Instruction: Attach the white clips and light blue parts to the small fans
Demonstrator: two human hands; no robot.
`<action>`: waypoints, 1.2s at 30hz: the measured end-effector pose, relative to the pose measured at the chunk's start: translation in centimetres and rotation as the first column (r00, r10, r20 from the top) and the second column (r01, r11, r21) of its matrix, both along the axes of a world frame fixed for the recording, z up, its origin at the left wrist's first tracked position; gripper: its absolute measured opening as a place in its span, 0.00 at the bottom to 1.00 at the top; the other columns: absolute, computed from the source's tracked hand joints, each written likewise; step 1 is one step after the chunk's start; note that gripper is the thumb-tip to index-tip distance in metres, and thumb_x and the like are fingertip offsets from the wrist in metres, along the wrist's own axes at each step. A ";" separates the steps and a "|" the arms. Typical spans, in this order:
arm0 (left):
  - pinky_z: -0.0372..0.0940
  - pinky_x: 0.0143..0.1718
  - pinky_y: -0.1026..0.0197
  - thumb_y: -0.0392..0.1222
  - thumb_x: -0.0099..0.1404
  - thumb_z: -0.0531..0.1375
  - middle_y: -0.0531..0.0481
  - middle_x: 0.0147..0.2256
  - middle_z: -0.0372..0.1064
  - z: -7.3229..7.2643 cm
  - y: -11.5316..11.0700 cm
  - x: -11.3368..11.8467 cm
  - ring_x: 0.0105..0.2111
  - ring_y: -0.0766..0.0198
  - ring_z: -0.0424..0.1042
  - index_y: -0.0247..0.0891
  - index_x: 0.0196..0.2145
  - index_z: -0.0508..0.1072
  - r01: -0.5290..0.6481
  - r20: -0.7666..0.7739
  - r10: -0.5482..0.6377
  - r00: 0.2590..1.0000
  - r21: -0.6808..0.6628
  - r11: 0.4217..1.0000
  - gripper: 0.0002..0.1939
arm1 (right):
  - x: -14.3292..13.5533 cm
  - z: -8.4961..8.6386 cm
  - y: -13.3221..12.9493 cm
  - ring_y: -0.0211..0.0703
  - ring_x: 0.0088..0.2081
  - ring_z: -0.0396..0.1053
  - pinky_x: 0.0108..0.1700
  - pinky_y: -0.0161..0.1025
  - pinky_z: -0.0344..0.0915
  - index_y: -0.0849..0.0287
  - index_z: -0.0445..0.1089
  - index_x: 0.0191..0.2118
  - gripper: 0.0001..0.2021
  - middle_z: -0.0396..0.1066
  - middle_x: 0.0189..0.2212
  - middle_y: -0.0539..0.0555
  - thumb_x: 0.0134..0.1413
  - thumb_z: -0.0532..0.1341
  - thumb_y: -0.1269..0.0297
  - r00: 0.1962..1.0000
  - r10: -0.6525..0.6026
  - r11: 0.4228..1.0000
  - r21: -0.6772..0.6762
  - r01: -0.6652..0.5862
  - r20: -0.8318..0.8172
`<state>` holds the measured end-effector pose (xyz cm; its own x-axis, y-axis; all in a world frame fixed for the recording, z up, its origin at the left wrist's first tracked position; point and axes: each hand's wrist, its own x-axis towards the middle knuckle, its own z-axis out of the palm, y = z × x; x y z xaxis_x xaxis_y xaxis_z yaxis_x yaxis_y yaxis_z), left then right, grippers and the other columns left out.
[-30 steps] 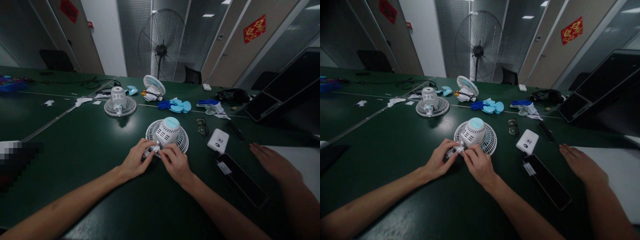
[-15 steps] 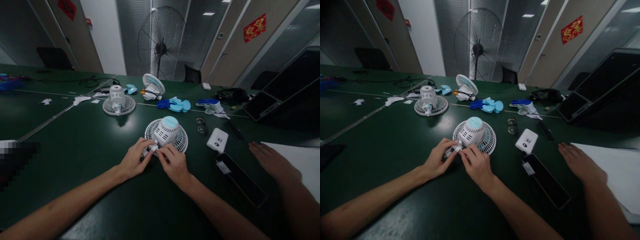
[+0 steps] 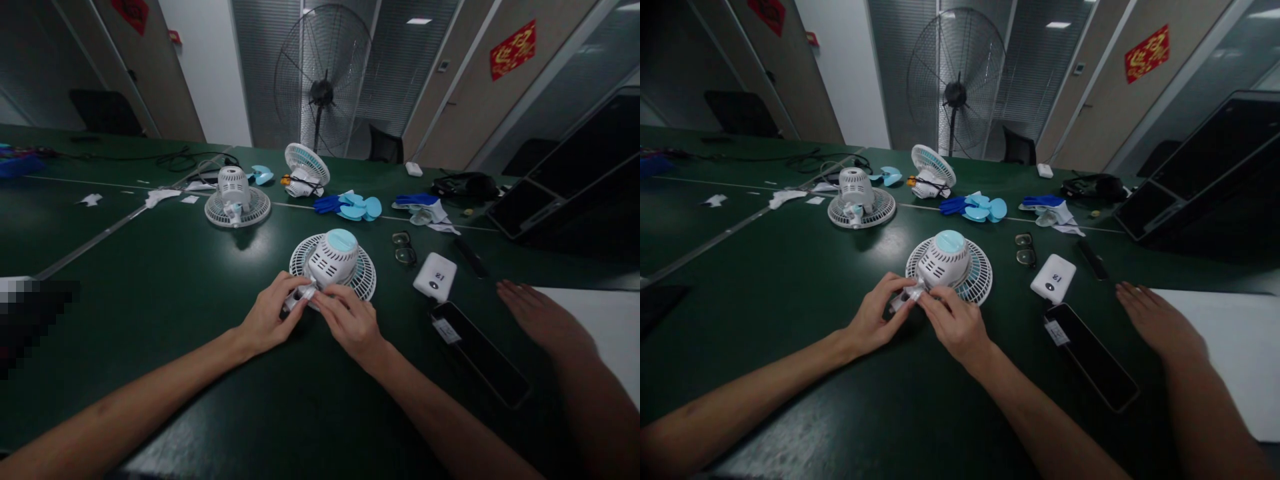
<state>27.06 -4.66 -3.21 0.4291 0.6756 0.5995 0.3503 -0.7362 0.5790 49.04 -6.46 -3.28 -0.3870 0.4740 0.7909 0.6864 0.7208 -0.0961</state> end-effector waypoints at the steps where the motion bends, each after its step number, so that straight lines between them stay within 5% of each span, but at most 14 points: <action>1: 0.68 0.44 0.58 0.35 0.74 0.58 0.45 0.46 0.67 0.0 0.0 0.0 0.43 0.60 0.70 0.39 0.61 0.66 -0.004 0.000 0.004 1.000 -0.005 1.000 0.19 | 0.1 0.1 0.0 0.42 0.40 0.80 0.33 0.35 0.76 0.59 0.74 0.53 0.11 0.79 0.44 0.58 0.67 0.65 0.71 1.000 0.004 1.000 0.000 -0.004 0.013; 8: 0.67 0.41 0.58 0.36 0.74 0.59 0.47 0.44 0.66 0.1 0.1 -0.1 0.40 0.61 0.69 0.40 0.61 0.65 -0.020 0.002 0.020 1.000 -0.014 1.000 0.19 | 0.9 0.4 0.3 0.38 0.36 0.79 0.35 0.33 0.78 0.59 0.74 0.54 0.12 0.77 0.48 0.60 0.68 0.63 0.74 0.994 0.078 0.996 0.042 -0.081 0.073; 14: 0.68 0.42 0.58 0.35 0.74 0.59 0.46 0.45 0.67 0.1 0.0 0.0 0.41 0.60 0.70 0.40 0.60 0.66 -0.021 0.009 0.021 1.000 0.004 1.000 0.19 | 1.1 -0.7 0.7 0.42 0.44 0.80 0.43 0.37 0.79 0.62 0.74 0.55 0.13 0.79 0.50 0.60 0.68 0.63 0.76 0.989 0.106 0.988 0.097 -0.116 0.106; 23: 0.70 0.45 0.56 0.31 0.73 0.58 0.46 0.46 0.67 0.4 0.1 0.0 0.44 0.60 0.71 0.42 0.56 0.73 0.040 -0.018 -0.039 0.999 0.071 0.997 0.17 | 1.0 -0.4 0.6 0.44 0.42 0.81 0.39 0.40 0.77 0.61 0.76 0.53 0.13 0.82 0.49 0.56 0.65 0.66 0.76 0.979 0.118 0.972 0.181 -0.148 0.166; 29: 0.72 0.44 0.55 0.31 0.73 0.58 0.44 0.47 0.67 0.6 -0.1 -0.2 0.44 0.59 0.71 0.42 0.58 0.73 0.067 -0.046 -0.065 0.997 0.062 0.996 0.18 | 0.9 -0.3 0.6 0.45 0.45 0.81 0.47 0.41 0.79 0.59 0.76 0.54 0.15 0.82 0.48 0.56 0.64 0.66 0.77 0.979 0.175 0.977 0.104 -0.186 0.100; 36: 0.74 0.44 0.55 0.32 0.73 0.57 0.42 0.48 0.67 0.4 -0.1 -0.3 0.44 0.58 0.72 0.43 0.59 0.73 0.063 -0.056 -0.059 0.997 0.061 0.996 0.19 | 0.0 0.3 0.4 0.42 0.42 0.82 0.45 0.39 0.79 0.56 0.78 0.51 0.12 0.83 0.43 0.54 0.68 0.61 0.76 0.974 0.204 0.977 -0.045 -0.209 -0.102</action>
